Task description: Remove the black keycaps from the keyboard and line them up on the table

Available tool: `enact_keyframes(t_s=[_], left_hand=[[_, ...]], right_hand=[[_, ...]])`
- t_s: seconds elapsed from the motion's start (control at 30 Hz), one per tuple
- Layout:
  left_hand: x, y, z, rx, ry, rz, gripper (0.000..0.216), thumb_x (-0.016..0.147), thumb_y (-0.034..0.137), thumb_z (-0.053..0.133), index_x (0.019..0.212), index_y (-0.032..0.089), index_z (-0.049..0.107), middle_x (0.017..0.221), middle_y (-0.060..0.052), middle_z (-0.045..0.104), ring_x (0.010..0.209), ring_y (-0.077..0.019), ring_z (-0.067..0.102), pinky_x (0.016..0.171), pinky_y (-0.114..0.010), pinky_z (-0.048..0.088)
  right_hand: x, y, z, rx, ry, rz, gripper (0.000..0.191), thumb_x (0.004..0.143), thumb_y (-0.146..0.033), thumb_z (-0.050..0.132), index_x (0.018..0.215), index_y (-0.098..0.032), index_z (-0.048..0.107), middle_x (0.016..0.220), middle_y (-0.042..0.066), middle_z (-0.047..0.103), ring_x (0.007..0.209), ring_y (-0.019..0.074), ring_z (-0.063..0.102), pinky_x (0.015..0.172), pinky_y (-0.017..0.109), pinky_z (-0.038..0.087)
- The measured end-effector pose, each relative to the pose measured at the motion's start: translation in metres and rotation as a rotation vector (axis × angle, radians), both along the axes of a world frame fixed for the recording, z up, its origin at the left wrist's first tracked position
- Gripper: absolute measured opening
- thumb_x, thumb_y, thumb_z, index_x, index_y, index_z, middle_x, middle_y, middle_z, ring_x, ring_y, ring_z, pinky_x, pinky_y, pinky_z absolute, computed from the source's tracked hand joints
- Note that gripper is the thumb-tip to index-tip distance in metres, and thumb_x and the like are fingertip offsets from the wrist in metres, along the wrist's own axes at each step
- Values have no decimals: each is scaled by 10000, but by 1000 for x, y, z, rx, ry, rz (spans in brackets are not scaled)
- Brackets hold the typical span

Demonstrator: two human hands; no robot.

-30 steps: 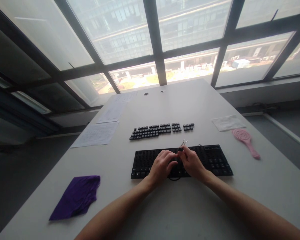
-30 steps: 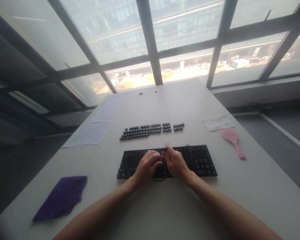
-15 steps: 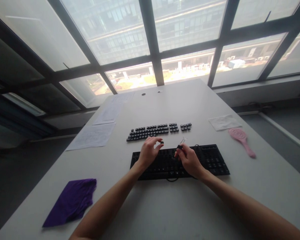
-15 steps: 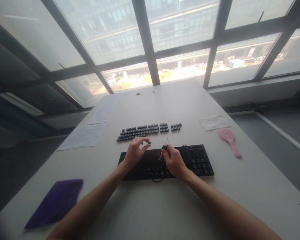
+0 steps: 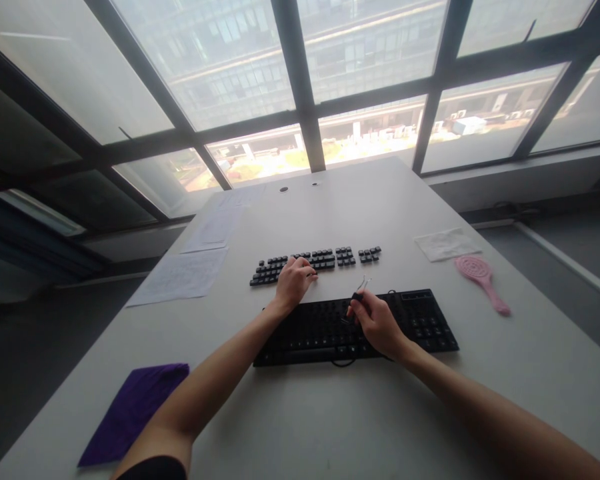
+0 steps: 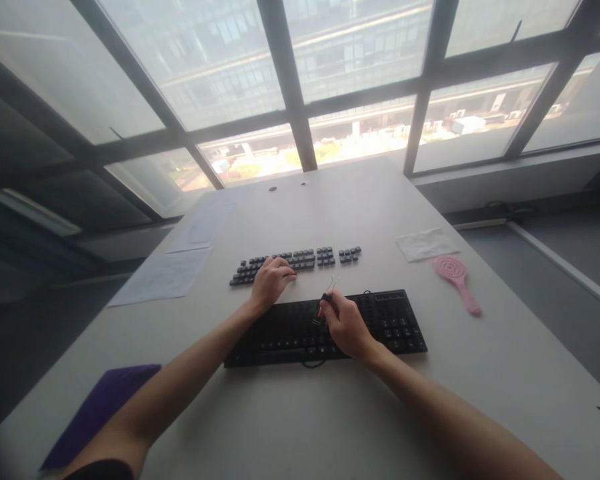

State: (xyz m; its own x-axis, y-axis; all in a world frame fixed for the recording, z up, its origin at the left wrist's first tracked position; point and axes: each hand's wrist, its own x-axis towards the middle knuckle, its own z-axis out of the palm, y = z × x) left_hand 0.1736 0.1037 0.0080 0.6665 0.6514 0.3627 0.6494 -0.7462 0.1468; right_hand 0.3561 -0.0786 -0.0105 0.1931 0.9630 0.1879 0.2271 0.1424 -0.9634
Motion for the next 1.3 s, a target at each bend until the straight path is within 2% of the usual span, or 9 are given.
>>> enact_keyframes(t_s=[0.3,0.47,0.57,0.67,0.77,0.87,1.03,1.2,1.3], left_hand=[[0,4,-6,6,-28,53,35,842,244,713,851,227,742,982,-63,654,973,-253,542,873,-384,495],[-2,-1,6,-3,-69,62,58,854,212,694,900,221,727,997,-60,660,976,-249,546,871,-377,491],[-5,-22,22,-18,-87,30,104,892,192,634,957,214,712,1000,-59,662,971,-239,553,907,-384,477],[-4,-62,32,-112,-91,-67,148,921,194,581,1021,215,688,986,-57,662,962,-228,571,905,-387,480],[2,-104,28,-272,-115,-171,196,944,169,513,1044,221,674,974,-64,666,945,-218,587,875,-368,493],[10,-129,14,-367,-190,-163,241,927,111,477,1032,214,668,955,-67,658,925,-209,596,853,-354,502],[14,-136,-1,-406,-234,-180,235,884,76,486,979,209,655,961,-63,634,930,-203,590,847,-336,504],[11,-138,6,-381,-190,-224,156,810,121,589,928,206,647,983,-64,634,949,-222,572,863,-355,499],[11,-138,12,-397,-153,-253,187,743,159,676,919,219,660,984,-50,645,933,-226,572,850,-356,502]], right_hand=[[0,0,-1,5,-10,-2,236,987,-384,498,857,-199,566,716,19,641,564,138,514,548,257,413],[0,0,-2,23,12,-19,241,989,-381,488,842,-201,553,685,9,604,567,140,511,554,259,413],[3,-2,3,52,10,-55,244,989,-362,485,809,-204,533,655,-2,564,571,141,503,557,258,404],[6,-4,9,86,-51,-61,218,979,-321,496,800,-203,534,670,3,569,608,152,524,593,265,409],[9,-6,11,104,-112,-33,154,962,-280,508,836,-201,550,695,3,590,631,159,532,624,270,414],[9,-7,11,91,-166,14,138,954,-242,501,829,-201,542,694,-4,588,629,156,524,619,265,406],[10,-7,13,97,-300,123,149,953,-169,478,811,-203,509,733,4,594,654,155,525,631,267,396],[11,-10,11,260,-561,277,161,948,-117,449,830,-200,519,775,29,582,698,167,513,649,274,393],[10,-13,6,375,-731,308,171,940,-87,431,920,-198,560,804,41,585,702,177,498,658,286,397]])
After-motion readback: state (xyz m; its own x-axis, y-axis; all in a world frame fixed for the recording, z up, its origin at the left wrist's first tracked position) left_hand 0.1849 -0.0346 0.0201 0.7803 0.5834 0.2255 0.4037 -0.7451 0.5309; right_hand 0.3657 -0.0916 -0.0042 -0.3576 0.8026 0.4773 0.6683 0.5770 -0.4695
